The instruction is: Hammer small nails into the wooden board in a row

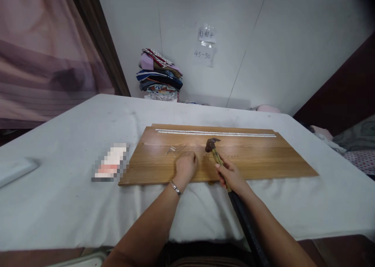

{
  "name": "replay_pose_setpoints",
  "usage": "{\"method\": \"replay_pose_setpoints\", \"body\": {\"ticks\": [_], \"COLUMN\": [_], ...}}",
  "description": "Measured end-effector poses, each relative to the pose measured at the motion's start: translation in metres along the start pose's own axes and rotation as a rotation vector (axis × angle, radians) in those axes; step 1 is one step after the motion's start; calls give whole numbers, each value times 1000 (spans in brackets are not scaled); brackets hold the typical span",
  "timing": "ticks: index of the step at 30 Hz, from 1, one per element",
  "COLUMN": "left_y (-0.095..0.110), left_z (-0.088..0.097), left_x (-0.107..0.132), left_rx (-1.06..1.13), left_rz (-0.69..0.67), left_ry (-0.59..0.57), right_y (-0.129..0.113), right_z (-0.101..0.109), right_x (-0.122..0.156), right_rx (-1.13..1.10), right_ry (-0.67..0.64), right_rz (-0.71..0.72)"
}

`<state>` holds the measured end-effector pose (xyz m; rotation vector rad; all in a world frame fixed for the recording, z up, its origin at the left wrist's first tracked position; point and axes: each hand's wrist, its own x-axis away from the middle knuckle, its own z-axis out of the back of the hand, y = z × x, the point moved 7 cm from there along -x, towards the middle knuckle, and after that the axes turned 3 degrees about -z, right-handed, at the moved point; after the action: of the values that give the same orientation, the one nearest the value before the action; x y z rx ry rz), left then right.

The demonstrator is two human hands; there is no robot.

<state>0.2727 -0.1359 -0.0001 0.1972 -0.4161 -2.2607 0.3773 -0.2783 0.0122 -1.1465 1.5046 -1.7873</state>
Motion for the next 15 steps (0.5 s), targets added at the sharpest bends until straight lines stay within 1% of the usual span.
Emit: {"method": "replay_pose_setpoints", "body": {"ticks": [9,15], "left_y": [-1,-1], "left_z": [-3,-5], "left_x": [-2,-2], "left_rx": [-6,2], "left_rz": [-17,-17], "left_ry": [12,11], "right_y": [14,13], "right_z": [-2,0], "right_x": [-6,-6], "right_rx": [-17,12], "right_ry": [-14,-17], "right_rz": [-17,-24]}}
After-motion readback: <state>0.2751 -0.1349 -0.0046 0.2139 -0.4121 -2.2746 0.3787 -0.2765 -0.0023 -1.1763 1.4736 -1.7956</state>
